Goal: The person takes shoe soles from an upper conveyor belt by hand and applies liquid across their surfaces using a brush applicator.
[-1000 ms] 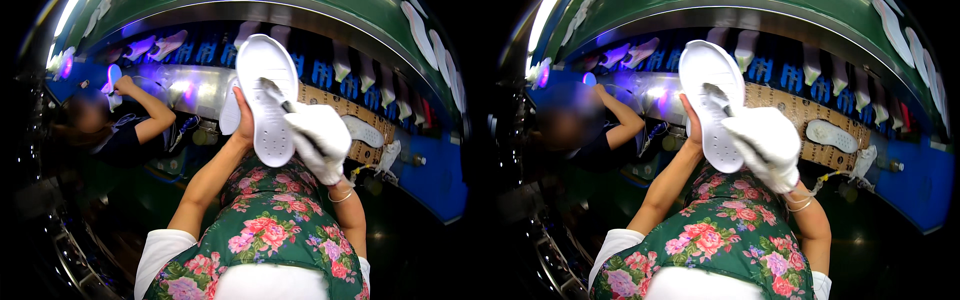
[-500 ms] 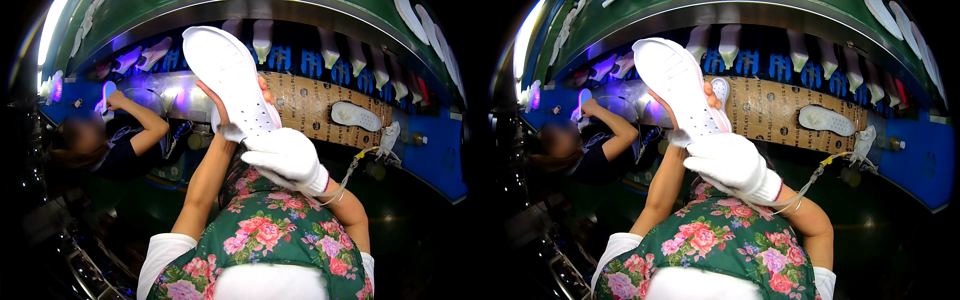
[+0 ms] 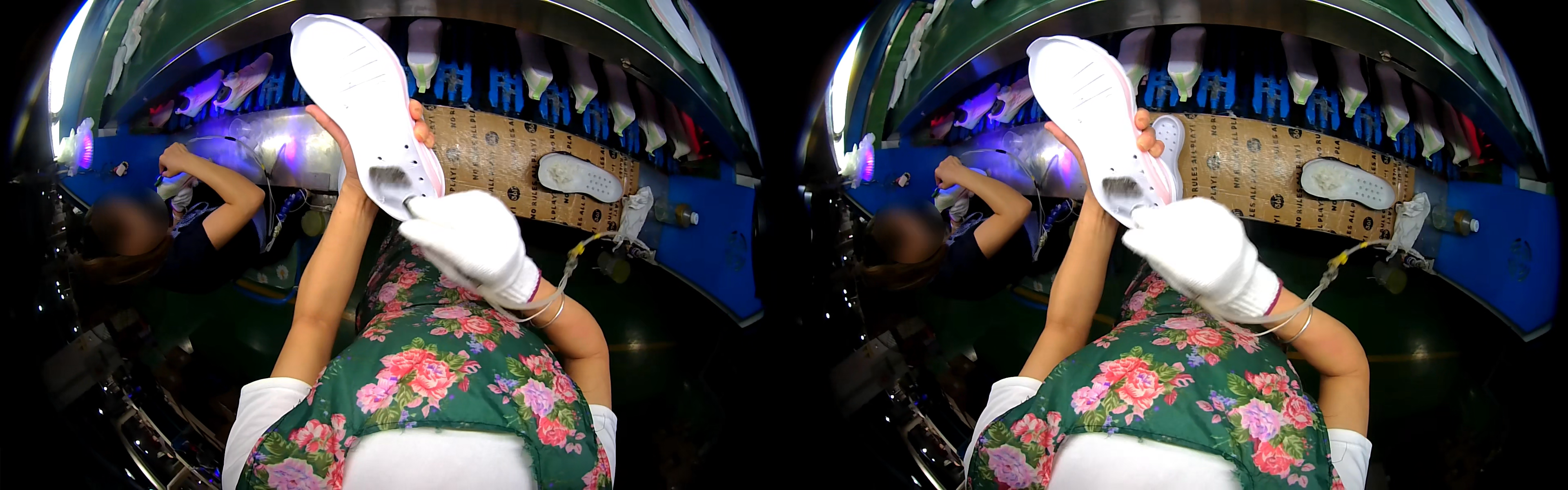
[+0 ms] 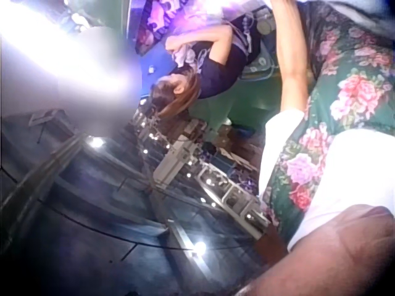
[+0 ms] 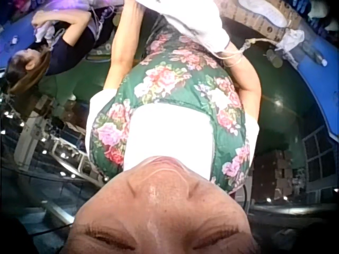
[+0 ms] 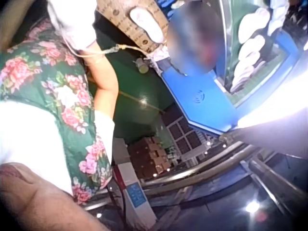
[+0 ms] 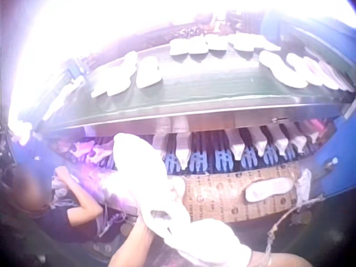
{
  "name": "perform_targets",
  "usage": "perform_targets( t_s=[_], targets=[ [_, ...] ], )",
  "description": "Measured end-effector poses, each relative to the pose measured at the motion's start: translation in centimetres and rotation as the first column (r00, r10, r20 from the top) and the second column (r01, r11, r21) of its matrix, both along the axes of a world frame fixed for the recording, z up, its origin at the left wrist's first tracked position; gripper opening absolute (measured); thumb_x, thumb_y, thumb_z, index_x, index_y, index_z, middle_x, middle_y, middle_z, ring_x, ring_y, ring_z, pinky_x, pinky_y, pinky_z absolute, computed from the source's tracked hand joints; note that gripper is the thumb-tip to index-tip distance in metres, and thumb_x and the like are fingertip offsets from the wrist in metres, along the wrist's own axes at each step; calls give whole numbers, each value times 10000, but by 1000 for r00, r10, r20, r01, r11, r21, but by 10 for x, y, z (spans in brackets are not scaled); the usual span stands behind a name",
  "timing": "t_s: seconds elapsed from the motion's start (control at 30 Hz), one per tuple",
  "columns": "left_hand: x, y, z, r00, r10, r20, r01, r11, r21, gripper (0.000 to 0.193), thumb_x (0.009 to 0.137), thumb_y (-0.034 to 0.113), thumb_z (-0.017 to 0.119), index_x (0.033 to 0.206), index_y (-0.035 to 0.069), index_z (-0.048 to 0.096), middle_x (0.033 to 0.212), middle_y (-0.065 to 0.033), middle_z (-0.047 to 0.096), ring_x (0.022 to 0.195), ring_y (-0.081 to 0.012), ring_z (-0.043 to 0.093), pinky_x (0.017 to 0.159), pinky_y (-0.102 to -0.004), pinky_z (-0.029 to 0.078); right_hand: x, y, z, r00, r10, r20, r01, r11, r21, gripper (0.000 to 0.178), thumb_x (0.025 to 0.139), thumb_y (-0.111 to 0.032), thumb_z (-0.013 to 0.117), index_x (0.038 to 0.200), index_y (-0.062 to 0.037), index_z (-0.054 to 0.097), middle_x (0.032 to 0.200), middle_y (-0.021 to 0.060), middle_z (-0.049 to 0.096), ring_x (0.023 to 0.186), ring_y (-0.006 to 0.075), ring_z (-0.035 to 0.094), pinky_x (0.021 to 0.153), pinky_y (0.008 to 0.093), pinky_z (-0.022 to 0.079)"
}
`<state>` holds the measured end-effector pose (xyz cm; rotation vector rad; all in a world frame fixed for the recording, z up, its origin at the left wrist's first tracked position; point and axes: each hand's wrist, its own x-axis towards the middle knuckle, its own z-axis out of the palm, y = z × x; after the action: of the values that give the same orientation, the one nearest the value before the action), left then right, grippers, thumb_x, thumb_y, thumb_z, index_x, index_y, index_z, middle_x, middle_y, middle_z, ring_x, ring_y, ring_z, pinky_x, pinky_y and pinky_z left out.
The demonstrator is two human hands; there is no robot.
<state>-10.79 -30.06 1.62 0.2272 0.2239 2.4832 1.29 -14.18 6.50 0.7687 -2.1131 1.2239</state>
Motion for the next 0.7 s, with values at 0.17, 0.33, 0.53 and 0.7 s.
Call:
perform_targets(
  t_s=[0.17,0.33,0.53,0.7],
  targets=[
    [-9,-12,0,997,-83,-7,81,986,-146,1220,643,1044,317,1299,37,525,1047,-197,618,787,-308,631,681,-442,553,1,9,11,878,405,257,-315,890,-329,319,734,-55,800,1048,-94,758,976,93,752,811,267,715,712,360,568],
    [-21,-7,2,954,-279,-106,267,957,-116,1158,691,965,487,1451,94,430,1128,-264,561,855,-381,644,618,-500,568,-2,11,10,990,52,132,-54,998,16,307,732,-41,786,1036,-83,766,976,123,749,807,266,720,701,359,573],
    [-22,0,4,963,-268,-38,255,945,-206,1227,678,1008,362,1431,47,471,988,-262,663,735,-364,719,583,-451,624,8,3,7,959,220,178,-224,975,1,333,723,-66,787,1054,-80,756,1003,122,741,851,281,716,715,384,573],
    [-22,-3,4,886,-464,-16,451,868,-207,1177,717,949,450,1456,33,443,1019,-301,653,779,-376,729,629,-459,649,-3,17,21,928,262,264,-253,965,-68,266,785,-52,768,1049,-73,748,961,106,738,809,243,706,686,365,564]
  ],
)
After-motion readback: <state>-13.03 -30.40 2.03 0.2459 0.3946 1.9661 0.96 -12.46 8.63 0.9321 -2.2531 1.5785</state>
